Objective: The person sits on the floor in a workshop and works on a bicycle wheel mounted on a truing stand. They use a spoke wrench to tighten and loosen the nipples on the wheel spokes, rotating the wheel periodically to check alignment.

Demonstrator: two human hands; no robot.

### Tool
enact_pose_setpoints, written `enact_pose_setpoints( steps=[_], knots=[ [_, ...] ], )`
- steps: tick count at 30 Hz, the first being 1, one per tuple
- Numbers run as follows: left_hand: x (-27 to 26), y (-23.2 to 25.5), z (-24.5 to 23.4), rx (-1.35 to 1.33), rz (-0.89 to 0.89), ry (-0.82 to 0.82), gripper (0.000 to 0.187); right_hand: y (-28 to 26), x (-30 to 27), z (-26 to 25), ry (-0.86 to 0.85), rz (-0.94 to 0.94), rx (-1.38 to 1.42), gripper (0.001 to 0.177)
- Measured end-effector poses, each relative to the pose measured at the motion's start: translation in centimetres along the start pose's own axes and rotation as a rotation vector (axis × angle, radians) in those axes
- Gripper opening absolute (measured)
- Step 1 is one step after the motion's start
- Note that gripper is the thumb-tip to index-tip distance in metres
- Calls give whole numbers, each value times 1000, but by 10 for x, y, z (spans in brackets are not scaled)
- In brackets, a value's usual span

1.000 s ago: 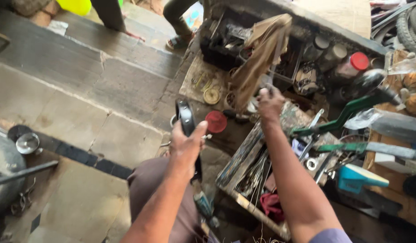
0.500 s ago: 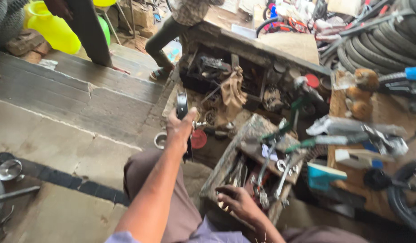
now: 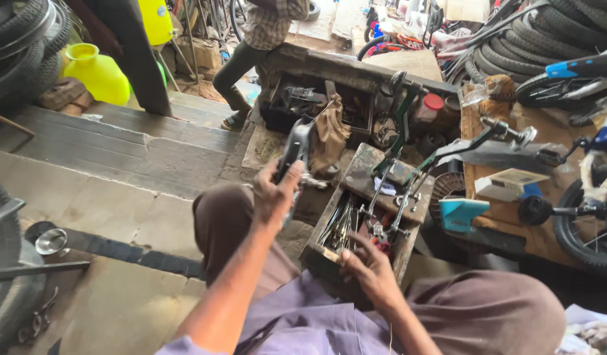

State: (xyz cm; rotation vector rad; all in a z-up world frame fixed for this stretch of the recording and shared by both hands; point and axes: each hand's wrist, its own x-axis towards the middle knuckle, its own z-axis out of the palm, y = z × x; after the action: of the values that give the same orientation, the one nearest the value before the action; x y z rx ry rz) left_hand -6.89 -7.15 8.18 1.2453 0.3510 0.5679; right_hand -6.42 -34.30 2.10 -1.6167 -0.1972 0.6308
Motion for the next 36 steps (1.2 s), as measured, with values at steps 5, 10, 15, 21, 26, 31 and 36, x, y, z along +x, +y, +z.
enact_pose_setpoints(
  steps=[5,10,15,21,26,31,36],
  knots=[
    [-67,55,10,-169,3,-153,38,-52,-10,23,115,-278,-100,90],
    [-111,94,28,-288,58,-330,39,-67,-17,31,178,-588,-19,95],
    [-142,107,49,-131,107,-359,34,-62,-24,19,154,-706,169,74],
    [-160,110,71,-218,77,-434,33,-52,-56,-5,294,-765,59,61],
    [-167,111,89,-336,60,-517,33,-65,-71,-22,411,-842,24,54],
    [-172,109,102,-390,35,-561,31,-73,-87,-36,577,-889,-310,42],
    [-170,105,121,-412,9,-608,32,-76,-104,-44,746,-885,-350,40]
  ],
)
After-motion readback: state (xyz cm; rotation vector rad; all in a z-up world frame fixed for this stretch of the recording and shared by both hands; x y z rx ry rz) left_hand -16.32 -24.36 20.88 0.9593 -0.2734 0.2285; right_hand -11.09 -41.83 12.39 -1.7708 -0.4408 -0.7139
